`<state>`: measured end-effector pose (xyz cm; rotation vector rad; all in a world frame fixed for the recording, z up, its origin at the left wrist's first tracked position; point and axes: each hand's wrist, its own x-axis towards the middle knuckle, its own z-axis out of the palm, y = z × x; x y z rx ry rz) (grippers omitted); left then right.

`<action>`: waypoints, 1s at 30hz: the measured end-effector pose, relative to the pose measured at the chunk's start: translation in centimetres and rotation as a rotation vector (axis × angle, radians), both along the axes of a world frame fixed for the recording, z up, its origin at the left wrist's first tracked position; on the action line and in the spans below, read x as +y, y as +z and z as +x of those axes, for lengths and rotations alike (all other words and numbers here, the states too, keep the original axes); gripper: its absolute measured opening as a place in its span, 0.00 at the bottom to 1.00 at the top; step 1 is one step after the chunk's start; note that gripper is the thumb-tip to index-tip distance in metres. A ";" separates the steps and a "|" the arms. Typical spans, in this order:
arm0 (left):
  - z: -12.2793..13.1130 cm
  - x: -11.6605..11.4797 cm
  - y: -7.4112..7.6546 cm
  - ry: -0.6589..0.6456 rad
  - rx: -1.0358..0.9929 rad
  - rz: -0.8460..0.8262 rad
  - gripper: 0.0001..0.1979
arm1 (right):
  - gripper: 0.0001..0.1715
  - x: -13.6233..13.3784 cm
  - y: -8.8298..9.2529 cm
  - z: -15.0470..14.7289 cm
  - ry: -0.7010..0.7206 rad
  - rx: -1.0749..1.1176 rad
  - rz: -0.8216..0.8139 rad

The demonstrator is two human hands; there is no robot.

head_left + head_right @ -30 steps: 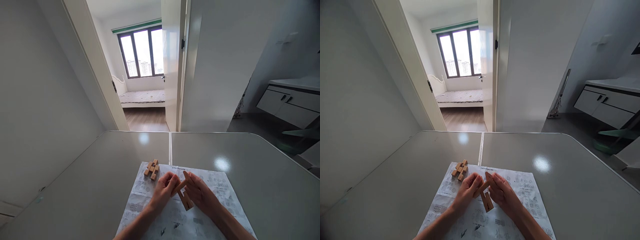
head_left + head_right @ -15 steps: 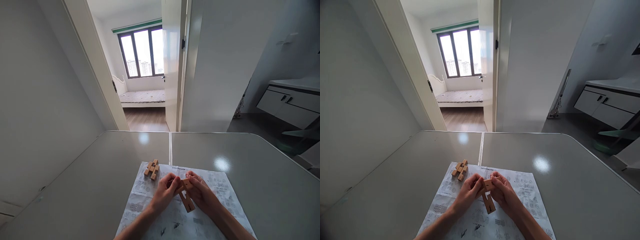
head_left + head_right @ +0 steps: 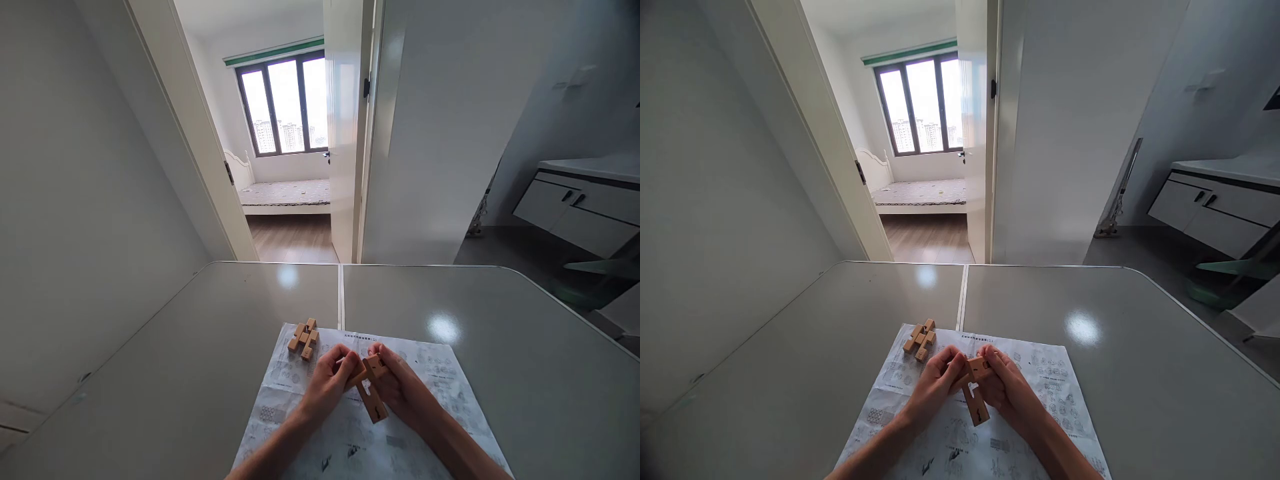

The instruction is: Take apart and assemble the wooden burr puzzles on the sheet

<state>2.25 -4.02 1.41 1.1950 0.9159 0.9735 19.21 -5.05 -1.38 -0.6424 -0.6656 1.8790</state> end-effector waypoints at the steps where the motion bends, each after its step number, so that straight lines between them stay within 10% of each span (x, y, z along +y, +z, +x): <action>1: 0.0 0.0 0.1 -0.003 -0.009 -0.003 0.27 | 0.24 0.0 -0.1 0.0 0.017 0.004 0.002; 30: -0.4 0.2 -0.8 0.060 -0.149 -0.140 0.26 | 0.23 0.3 -1.1 -0.3 0.181 -0.006 0.010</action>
